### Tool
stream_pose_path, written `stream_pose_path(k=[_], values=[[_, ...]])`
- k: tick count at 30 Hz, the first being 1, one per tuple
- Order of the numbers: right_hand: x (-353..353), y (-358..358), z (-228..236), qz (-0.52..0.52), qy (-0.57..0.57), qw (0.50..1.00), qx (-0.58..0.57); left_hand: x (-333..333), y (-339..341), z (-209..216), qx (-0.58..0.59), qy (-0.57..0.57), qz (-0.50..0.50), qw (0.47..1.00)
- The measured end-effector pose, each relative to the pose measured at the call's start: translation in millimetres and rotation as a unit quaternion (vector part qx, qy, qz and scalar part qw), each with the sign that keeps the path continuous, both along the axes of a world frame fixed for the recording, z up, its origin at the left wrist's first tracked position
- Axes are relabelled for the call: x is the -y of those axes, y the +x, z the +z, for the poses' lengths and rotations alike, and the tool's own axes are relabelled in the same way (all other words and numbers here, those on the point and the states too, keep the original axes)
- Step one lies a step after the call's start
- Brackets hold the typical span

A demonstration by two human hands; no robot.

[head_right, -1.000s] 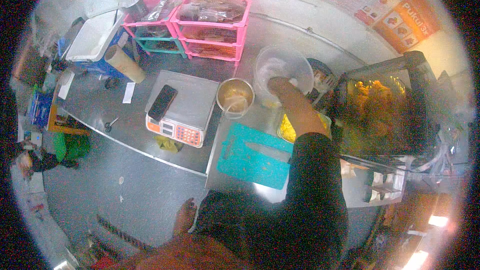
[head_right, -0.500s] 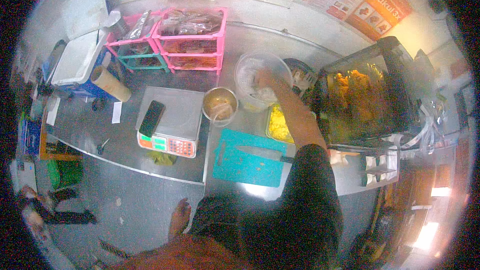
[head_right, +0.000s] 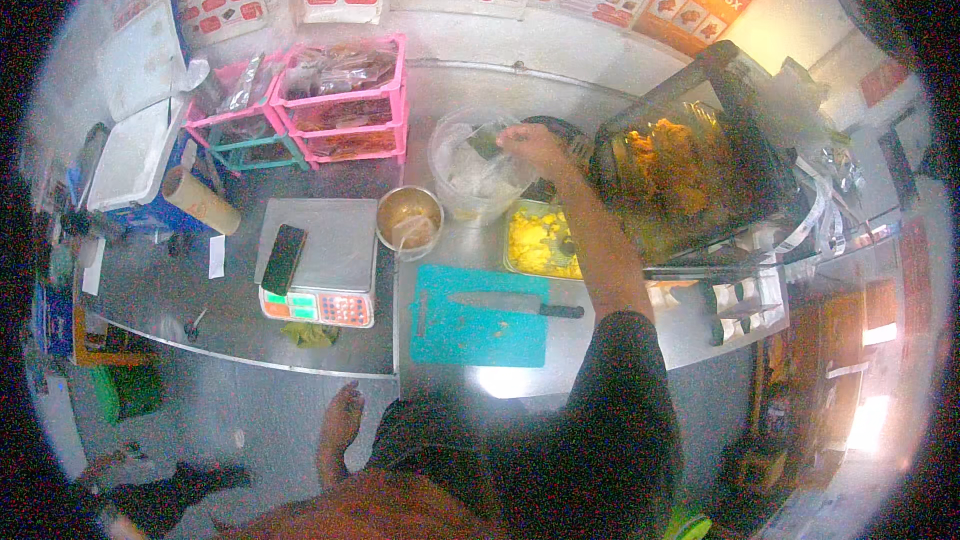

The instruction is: The person retrieves red paper wrappers from a shelf, opens them, and places them on a stainless steel counter. They then take white round buns from a cooler and place each bun into a wrapper. Finally, they add a small green garnish to each wrapped bun.

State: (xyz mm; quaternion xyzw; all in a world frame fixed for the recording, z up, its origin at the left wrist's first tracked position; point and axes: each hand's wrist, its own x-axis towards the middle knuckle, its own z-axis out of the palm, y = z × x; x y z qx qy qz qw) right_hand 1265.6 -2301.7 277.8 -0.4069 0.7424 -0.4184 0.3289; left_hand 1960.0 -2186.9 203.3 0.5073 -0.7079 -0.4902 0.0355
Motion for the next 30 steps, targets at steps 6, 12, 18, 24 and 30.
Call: stream_pose_path(k=[6, 12, 18, 24, 30], values=[[1.4, 49.6, 28.9, -0.074, -0.216, 0.943, 0.242, 11.8, -4.2, 9.1, -0.026, -0.01, -0.016, 1.0], [-40.9, 161.0, 105.5, 0.094, -0.1, 0.989, 0.053, 40.3, -66.5, 60.6, -0.294, 0.041, 0.034, 0.954], [-91.2, 329.4, 107.2, 0.389, -0.059, 0.916, -0.082, 44.4, -167.1, 114.6, -0.541, 0.21, 0.13, 0.804], [-44.9, 226.2, 99.9, 0.421, -0.08, 0.901, -0.075, 37.8, -160.9, 97.5, -0.509, 0.254, 0.333, 0.752], [11.2, 36.0, 7.1, 0.009, 0.073, 0.883, -0.464, 16.7, -93.5, 47.9, -0.478, 0.209, 0.331, 0.786]])
